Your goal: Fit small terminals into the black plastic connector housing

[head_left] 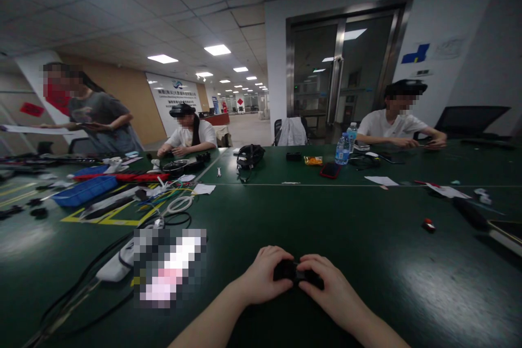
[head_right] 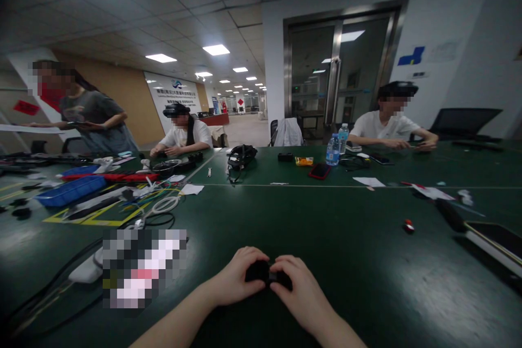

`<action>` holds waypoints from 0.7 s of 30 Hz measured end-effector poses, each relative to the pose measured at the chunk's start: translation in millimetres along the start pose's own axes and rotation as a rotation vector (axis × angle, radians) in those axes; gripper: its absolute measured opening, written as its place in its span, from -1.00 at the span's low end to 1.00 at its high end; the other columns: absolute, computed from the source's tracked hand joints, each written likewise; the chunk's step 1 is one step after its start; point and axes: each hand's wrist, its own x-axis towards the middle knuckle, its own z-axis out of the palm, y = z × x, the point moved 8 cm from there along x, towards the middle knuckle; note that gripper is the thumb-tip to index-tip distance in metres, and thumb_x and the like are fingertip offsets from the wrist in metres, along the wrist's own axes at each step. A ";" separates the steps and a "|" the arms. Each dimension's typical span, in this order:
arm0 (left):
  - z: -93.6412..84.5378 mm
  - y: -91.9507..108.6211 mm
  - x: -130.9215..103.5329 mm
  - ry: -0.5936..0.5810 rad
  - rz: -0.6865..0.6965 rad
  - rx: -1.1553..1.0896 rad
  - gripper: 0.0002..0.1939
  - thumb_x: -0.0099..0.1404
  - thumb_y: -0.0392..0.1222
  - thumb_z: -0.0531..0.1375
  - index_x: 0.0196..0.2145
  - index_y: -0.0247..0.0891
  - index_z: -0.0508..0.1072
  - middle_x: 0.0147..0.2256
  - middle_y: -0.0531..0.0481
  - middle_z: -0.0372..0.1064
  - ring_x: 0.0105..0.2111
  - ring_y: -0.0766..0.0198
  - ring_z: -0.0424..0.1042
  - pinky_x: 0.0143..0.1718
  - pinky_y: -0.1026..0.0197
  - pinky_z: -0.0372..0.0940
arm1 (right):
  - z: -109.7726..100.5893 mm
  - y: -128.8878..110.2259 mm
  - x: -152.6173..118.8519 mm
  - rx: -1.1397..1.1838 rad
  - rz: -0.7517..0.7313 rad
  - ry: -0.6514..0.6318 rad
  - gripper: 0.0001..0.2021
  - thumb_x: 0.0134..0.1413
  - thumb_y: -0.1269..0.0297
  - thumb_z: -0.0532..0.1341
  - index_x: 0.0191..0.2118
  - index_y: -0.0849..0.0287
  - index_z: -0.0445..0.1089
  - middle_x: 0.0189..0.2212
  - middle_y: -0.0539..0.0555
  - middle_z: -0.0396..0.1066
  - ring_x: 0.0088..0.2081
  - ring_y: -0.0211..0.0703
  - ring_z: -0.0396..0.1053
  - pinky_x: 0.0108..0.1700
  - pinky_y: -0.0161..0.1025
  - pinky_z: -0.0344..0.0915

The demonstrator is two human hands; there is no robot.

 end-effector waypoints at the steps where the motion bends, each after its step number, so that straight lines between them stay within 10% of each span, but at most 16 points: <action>1: -0.3 0.6 0.2 -0.001 0.001 0.002 -0.56 0.08 -0.22 0.25 -0.05 -0.13 0.31 -0.09 -0.03 0.29 -0.04 0.14 0.22 0.05 0.07 0.06 | -1.7 -0.2 -0.1 0.009 0.006 0.006 -0.79 -0.02 0.29 0.20 -0.19 0.02 0.41 -0.04 0.03 0.32 0.01 -0.08 0.25 0.04 -0.14 0.20; 21: -0.8 2.5 0.0 -0.019 -0.012 -0.001 -0.54 0.07 -0.24 0.26 -0.05 -0.13 0.30 -0.08 -0.02 0.28 -0.04 0.11 0.21 0.06 0.05 0.03 | -61.1 1.0 -7.1 0.247 0.021 0.387 -0.71 -0.06 0.11 0.20 -0.17 0.06 0.40 -0.19 0.05 0.46 -0.10 -0.01 0.36 -0.01 -0.02 0.23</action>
